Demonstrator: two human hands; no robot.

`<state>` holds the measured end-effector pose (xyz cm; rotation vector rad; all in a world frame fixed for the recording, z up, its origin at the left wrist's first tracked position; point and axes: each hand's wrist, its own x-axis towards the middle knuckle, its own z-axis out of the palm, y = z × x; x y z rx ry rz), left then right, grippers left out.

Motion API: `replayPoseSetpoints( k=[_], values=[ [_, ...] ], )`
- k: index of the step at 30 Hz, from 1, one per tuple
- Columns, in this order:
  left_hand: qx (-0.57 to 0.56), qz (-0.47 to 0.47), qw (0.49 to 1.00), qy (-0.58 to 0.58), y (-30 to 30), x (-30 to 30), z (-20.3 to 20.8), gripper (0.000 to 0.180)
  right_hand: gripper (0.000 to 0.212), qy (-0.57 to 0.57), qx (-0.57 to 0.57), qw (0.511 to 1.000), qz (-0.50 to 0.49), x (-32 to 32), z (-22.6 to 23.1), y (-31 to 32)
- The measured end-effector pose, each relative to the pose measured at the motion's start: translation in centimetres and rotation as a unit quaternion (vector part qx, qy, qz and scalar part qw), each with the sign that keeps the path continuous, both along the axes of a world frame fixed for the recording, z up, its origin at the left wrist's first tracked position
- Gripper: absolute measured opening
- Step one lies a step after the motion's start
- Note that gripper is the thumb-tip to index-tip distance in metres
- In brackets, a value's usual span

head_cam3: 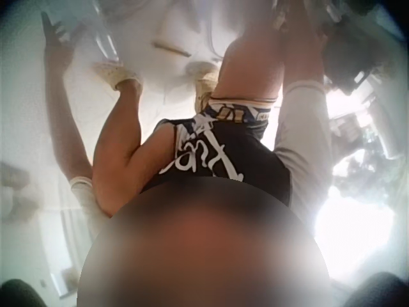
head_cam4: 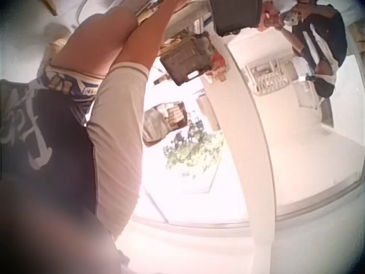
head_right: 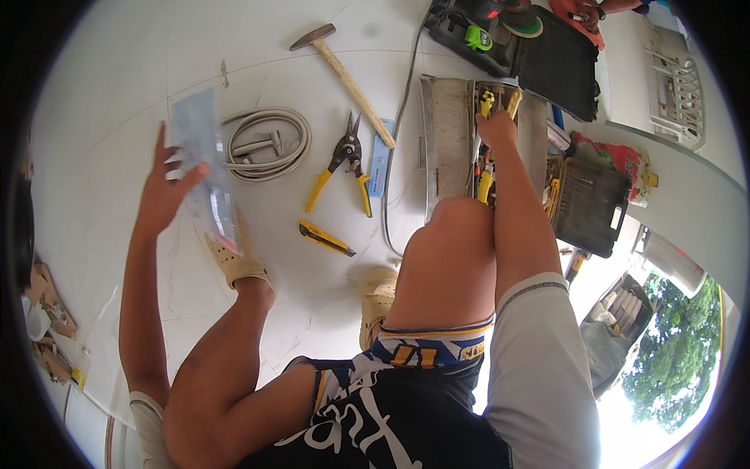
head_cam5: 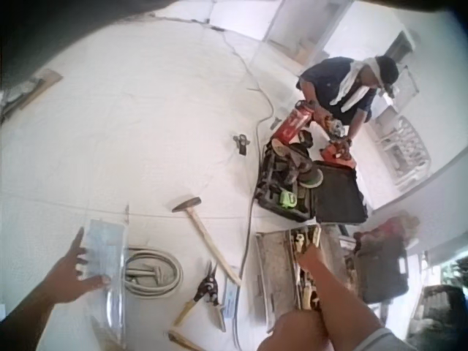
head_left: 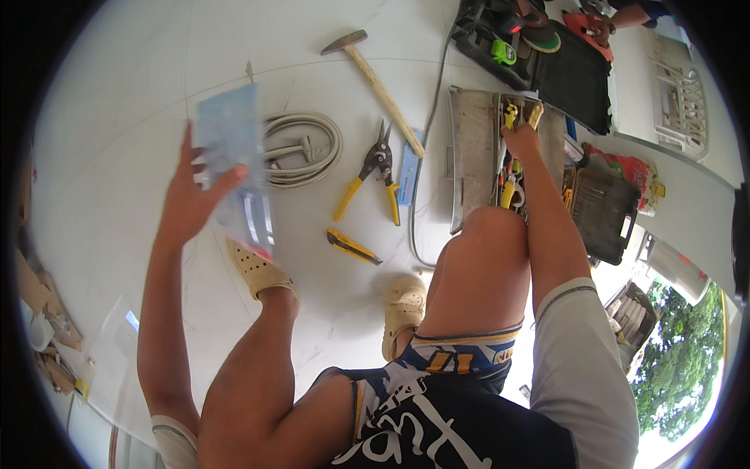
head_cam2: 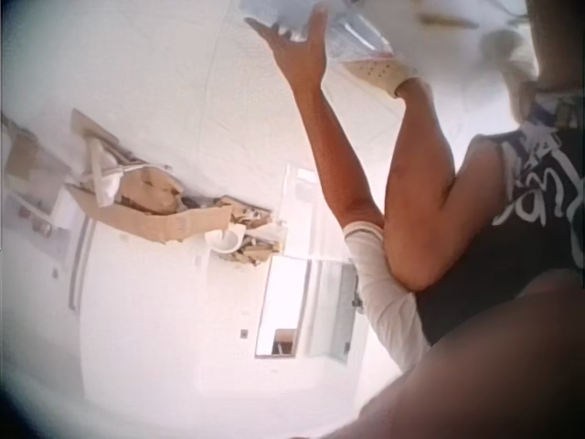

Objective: The person retrieves a packaged shower hose, cuts open the packaging with pliers, and removes the hose and fittings. They then sit on the floor in a bathroom, assemble the hose with a shower head, and hammer nails into the wall to mount the fixture.

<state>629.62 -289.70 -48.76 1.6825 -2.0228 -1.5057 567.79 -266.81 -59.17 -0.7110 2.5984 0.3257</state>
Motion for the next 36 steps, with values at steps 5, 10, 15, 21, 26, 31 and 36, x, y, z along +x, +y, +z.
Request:
replayPoseSetpoints(
  k=[5, 10, 15, 21, 26, 31, 36],
  values=[
    [0.063, -0.245, 0.967, 0.004, 10.7, -7.0, -2.1, 0.137, 0.059, 0.002, -0.026, 0.999, -0.045, -0.8, -2.9, 1.4],
    [0.089, -0.389, 0.917, 0.015, 15.6, -6.2, -5.6, 0.119, 0.053, 0.097, -0.158, 0.982, 0.040, 1.6, 0.5, -1.2],
    [-0.110, -0.308, 0.943, -0.059, 9.0, -5.5, -8.6, 0.084, 0.046, -0.125, -0.223, 0.965, 0.056, 9.9, 7.2, -7.4],
    [-0.342, -0.449, 0.788, -0.247, 5.3, -6.4, -12.5, 0.121, 0.034, -0.314, -0.117, 0.942, -0.009, 18.9, 2.3, -8.5],
    [-0.233, -0.419, 0.854, -0.202, 4.4, -4.7, -13.2, 0.129, 0.036, -0.251, -0.194, 0.944, 0.089, 27.1, -0.3, -7.3],
    [-0.256, -0.368, 0.882, -0.149, 4.3, -3.5, -14.3, 0.126, 0.040, -0.266, -0.212, 0.926, 0.161, 35.0, -0.2, -11.3],
    [-0.149, -0.307, 0.913, -0.222, 4.5, -4.9, -14.2, 0.120, 0.045, -0.251, -0.102, 0.921, 0.282, 37.9, -3.0, -15.5]
  ],
)
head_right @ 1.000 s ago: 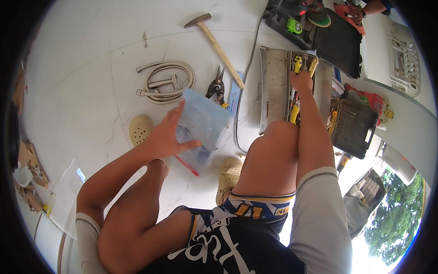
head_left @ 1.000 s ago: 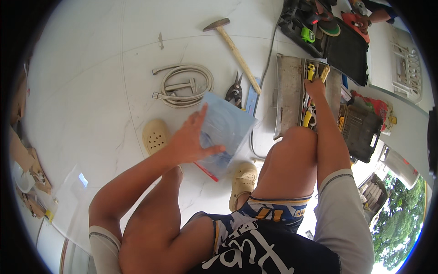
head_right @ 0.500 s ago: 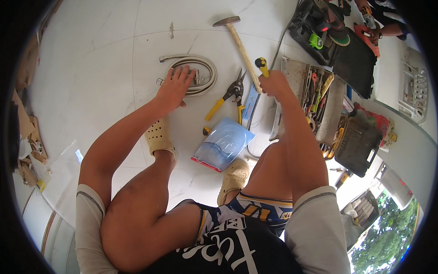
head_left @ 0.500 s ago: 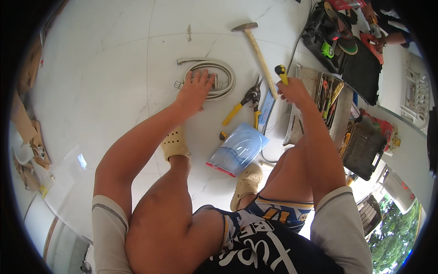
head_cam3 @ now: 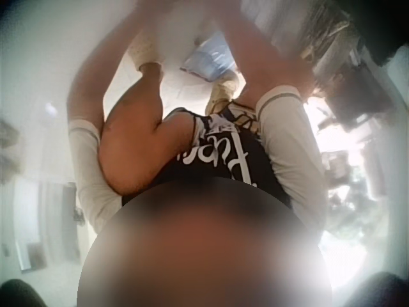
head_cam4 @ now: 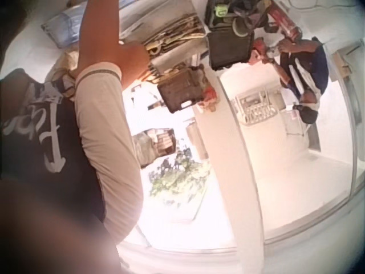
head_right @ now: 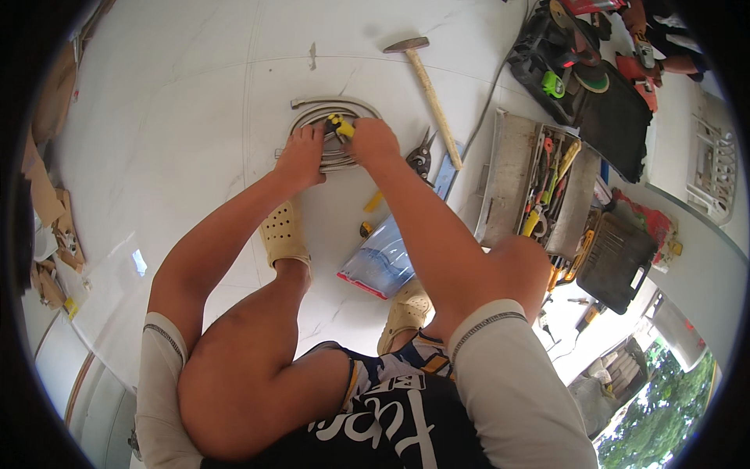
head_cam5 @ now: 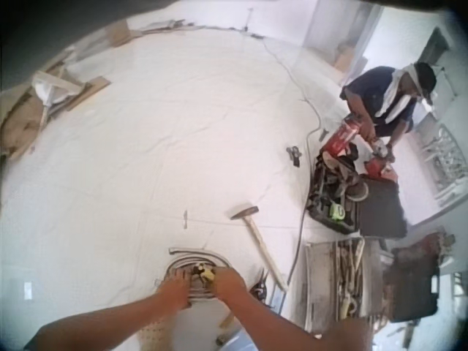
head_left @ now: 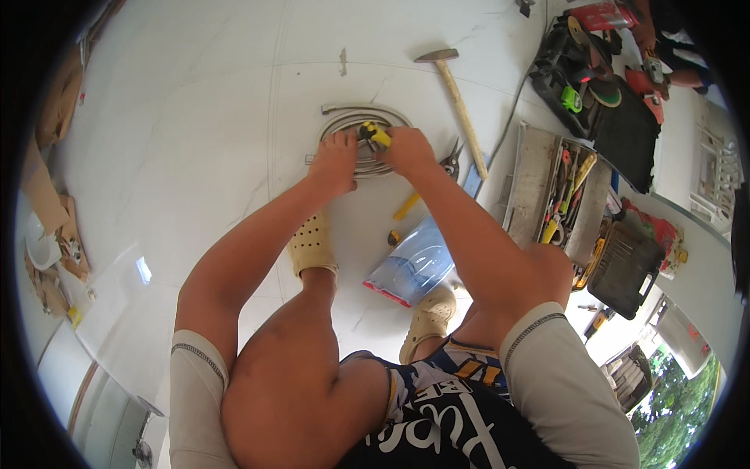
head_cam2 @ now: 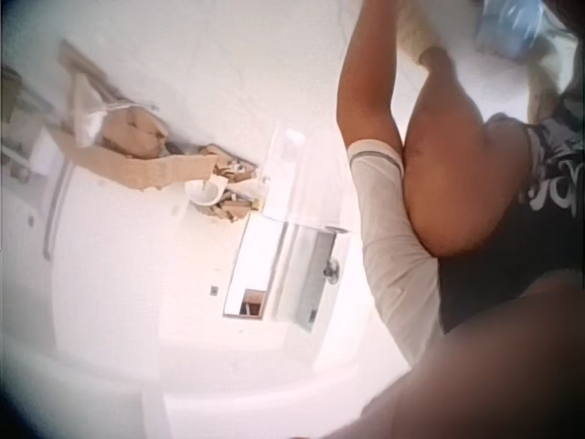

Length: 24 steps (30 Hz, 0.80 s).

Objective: The person retrieves a packaged shower hose, cuts open the packaging with pliers, and removes the hose and fittings. They then sit on the floor in a bathroom, assemble the hose with a shower head, and hammer nails into the wall to mount the fixture.

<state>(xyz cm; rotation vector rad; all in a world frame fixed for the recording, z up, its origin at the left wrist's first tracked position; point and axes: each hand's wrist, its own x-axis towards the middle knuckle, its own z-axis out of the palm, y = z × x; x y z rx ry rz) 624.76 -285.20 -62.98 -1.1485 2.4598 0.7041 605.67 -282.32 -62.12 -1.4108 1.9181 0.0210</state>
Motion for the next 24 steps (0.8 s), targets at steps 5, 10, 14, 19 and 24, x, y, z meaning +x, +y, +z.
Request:
replayPoseSetpoints(
  k=[5, 10, 14, 19, 24],
  values=[
    [0.006, 0.001, 0.996, -0.088, -0.4, -0.4, 0.8, 0.118, 0.027, 0.010, 0.024, 1.000, 0.003, 0.6, -0.9, 0.1],
    [0.060, 0.030, 0.996, -0.060, -1.3, 0.5, 1.3, 0.120, 0.024, -0.029, -0.025, 0.998, -0.042, 1.6, -0.6, 2.2],
    [0.059, -0.010, 0.995, -0.074, -0.9, 0.6, 1.0, 0.129, 0.019, 0.039, -0.018, 0.998, -0.049, 2.7, -1.0, 2.1],
    [0.108, 0.048, 0.991, -0.060, -0.2, 0.7, 1.7, 0.131, 0.019, 0.057, 0.043, 0.997, -0.025, 3.1, -1.8, 0.9],
    [0.123, 0.080, 0.989, -0.035, -0.3, 1.2, 2.4, 0.125, 0.029, -0.020, -0.020, 0.999, -0.021, 1.5, -0.8, 1.9]
  ],
)
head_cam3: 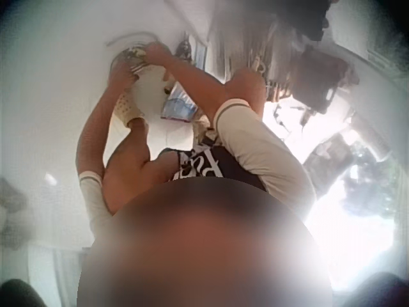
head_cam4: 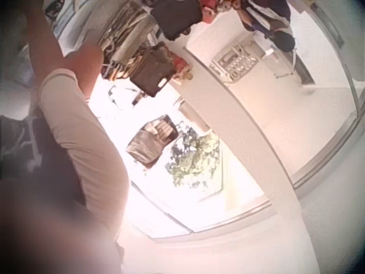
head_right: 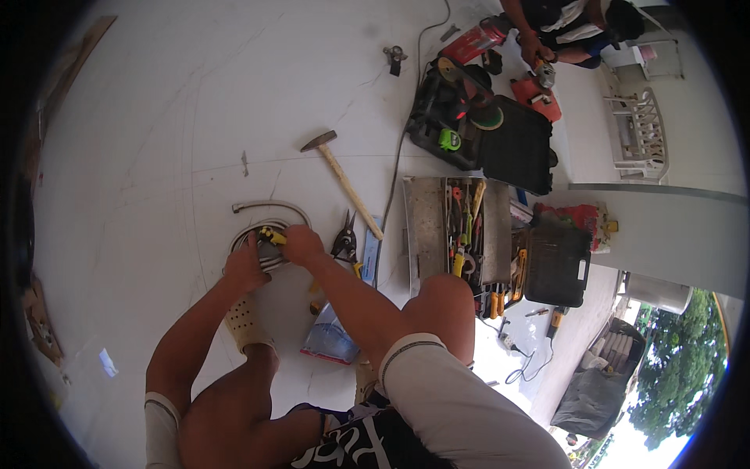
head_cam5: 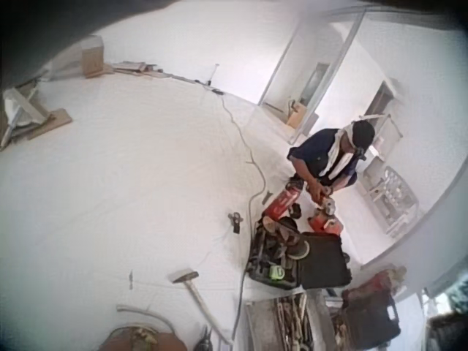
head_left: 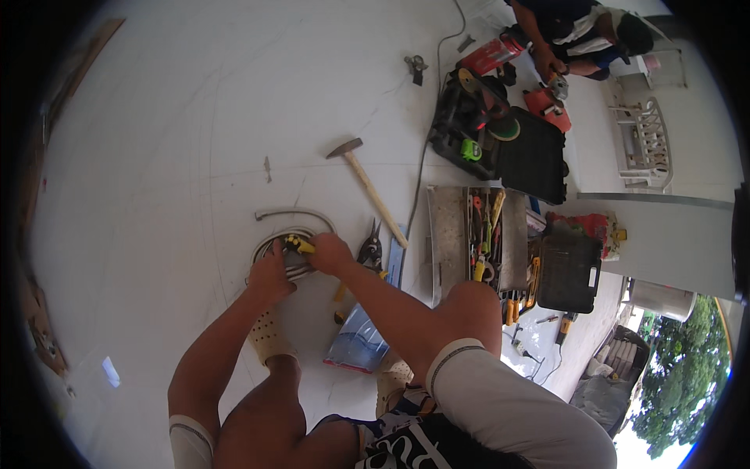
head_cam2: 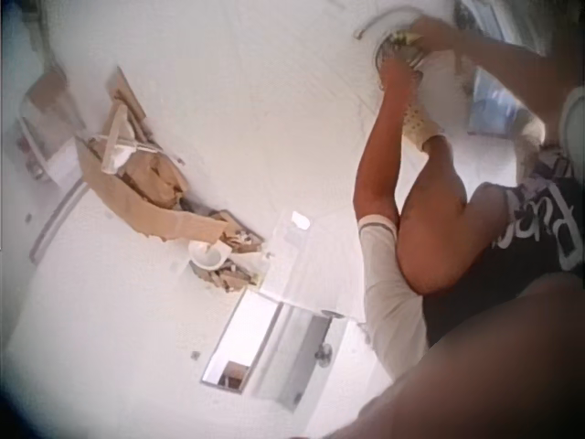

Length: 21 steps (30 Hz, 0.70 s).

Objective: The person retrieves a packaged shower hose, cuts open the packaging with pliers, and removes the hose and fittings. They then sit on the floor in a bathroom, assemble the hose with a shower head, and hammer nails into the wall to mount the fixture.

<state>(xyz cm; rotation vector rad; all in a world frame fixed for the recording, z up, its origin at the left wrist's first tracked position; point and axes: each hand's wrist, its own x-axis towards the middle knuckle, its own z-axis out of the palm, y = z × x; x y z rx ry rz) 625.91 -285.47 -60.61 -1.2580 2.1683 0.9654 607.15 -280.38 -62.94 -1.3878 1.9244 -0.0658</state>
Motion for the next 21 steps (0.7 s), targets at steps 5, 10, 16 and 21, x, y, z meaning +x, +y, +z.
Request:
replayPoseSetpoints(
  k=[5, 10, 16, 21],
  values=[
    [0.118, 0.186, 0.962, 0.159, -1.5, 2.3, 0.7, 0.116, 0.029, -0.135, -0.136, 0.912, -0.362, -3.1, 3.9, 1.8],
    [0.297, 0.300, 0.867, 0.265, -3.3, 3.0, 1.8, 0.107, 0.032, 0.008, -0.038, 0.978, -0.204, -2.6, 3.2, 3.9],
    [0.391, 0.388, 0.767, 0.329, -1.9, 2.4, -0.7, 0.075, 0.034, 0.015, -0.098, 0.981, -0.168, 1.7, -0.5, 4.2],
    [0.391, 0.418, 0.732, 0.370, -0.5, 2.1, -1.4, 0.057, 0.031, -0.163, -0.067, 0.963, -0.202, 1.2, 1.2, 2.3]
  ],
)
